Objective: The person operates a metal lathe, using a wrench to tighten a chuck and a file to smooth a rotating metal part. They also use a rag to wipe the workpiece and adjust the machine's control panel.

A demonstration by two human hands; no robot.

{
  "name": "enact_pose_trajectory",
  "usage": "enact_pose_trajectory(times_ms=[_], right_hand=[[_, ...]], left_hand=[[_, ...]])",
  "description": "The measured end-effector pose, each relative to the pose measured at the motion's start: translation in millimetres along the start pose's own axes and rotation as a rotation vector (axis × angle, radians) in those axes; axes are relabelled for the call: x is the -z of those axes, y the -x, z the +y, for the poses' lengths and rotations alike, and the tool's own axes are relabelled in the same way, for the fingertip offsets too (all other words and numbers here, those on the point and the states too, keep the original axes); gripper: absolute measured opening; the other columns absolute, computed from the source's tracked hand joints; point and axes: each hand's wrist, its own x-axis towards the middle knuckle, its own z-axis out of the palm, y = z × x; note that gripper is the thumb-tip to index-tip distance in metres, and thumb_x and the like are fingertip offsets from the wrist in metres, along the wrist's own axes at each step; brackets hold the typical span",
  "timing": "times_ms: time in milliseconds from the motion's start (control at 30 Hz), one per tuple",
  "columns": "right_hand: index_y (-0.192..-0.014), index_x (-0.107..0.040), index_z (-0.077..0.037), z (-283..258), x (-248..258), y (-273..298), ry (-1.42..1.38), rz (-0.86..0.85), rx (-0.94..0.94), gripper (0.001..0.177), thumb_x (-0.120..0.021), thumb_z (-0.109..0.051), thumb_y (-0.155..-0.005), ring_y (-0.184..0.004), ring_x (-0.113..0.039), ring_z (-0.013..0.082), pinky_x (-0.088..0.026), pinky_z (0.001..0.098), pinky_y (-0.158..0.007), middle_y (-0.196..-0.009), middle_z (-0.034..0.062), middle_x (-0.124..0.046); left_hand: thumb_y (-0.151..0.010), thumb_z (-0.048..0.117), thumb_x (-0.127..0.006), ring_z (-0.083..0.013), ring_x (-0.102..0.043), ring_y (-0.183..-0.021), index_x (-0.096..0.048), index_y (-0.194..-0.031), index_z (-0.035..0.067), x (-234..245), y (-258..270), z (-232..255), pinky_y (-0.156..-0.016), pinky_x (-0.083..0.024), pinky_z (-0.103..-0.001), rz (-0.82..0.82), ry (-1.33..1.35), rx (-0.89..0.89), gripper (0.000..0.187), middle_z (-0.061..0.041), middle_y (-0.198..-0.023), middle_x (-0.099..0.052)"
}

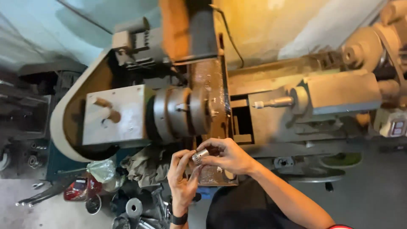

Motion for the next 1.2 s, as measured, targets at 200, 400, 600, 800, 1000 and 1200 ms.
enact_pose_trajectory(times_ms=[200,400,600,800,1000,1200], right_hand=[[-0.12,-0.071,0.004,16.4,71.3,25.2,0.028,-0.028,0.187,0.031,-0.077,-0.004,-0.09,-0.096,-0.067,0.0102,-0.055,0.0266,-0.084,-0.105,0.0049,-0.073],[-0.121,-0.072,0.003,72.4,103.9,7.3,-0.287,0.09,0.094,0.033,-0.076,-0.002,-0.089,-0.096,-0.069,0.0104,-0.057,0.0272,-0.085,-0.109,0.005,-0.075],[-0.12,-0.072,0.003,101.1,117.0,-22.5,-0.383,0.334,0.031,0.032,-0.076,-0.003,-0.089,-0.093,-0.072,0.0116,-0.06,0.0277,-0.087,-0.107,0.008,-0.078],[-0.12,-0.072,0.003,102.7,125.1,-28.1,-0.357,0.329,-0.02,0.033,-0.077,-0.003,-0.088,-0.092,-0.071,0.0102,-0.059,0.0269,-0.086,-0.106,0.0076,-0.076],[-0.12,-0.071,0.002,104.3,125.1,-43.6,-0.341,0.331,-0.015,0.033,-0.077,-0.005,-0.089,-0.093,-0.067,0.0069,-0.056,0.0229,-0.086,-0.107,0.0036,-0.074],[-0.119,-0.071,0.002,89.8,125.1,-63.1,-0.139,0.352,0.109,0.03,-0.077,-0.006,-0.091,-0.084,-0.057,0.0051,-0.048,0.0211,-0.074,-0.095,-0.0012,-0.065]], left_hand=[[-0.079,0.002,-0.081,-0.0248,-0.069,-0.101,-0.068,-0.123,0.004,-38.2,-38.0,30.3,-0.086,-0.056,-0.033,-0.334,-0.073,0.03,0.045,-0.01,-0.115,-0.064],[-0.08,0.004,-0.079,-0.0364,-0.057,-0.128,-0.061,-0.133,0.005,-36.4,-121.0,19.3,-0.107,-0.049,-0.043,-0.291,-0.527,-0.27,0.056,-0.017,-0.138,-0.059],[-0.104,0.012,-0.063,-0.0422,-0.06,-0.125,-0.058,-0.139,-0.006,-17.7,-197.8,-65.2,-0.105,-0.047,-0.044,-0.112,-0.621,-0.023,0.039,-0.026,-0.137,-0.062],[-0.1,0.022,-0.07,-0.0302,-0.074,-0.098,-0.067,-0.125,-0.004,-25.5,-184.2,-65.3,-0.091,-0.055,-0.039,0.074,-0.571,0.345,0.036,-0.023,-0.107,-0.075],[-0.106,0.014,-0.065,-0.0289,-0.067,-0.118,-0.061,-0.133,-0.009,-34.8,-109.5,-98.5,-0.108,-0.05,-0.04,0.321,-0.496,0.055,0.036,-0.023,-0.129,-0.069],[-0.11,0.017,-0.061,-0.0304,-0.053,-0.14,-0.045,-0.146,-0.006,-45.0,-112.1,-74.8,-0.122,-0.042,-0.04,0.423,-0.342,-0.158,0.045,-0.02,-0.148,-0.052]])
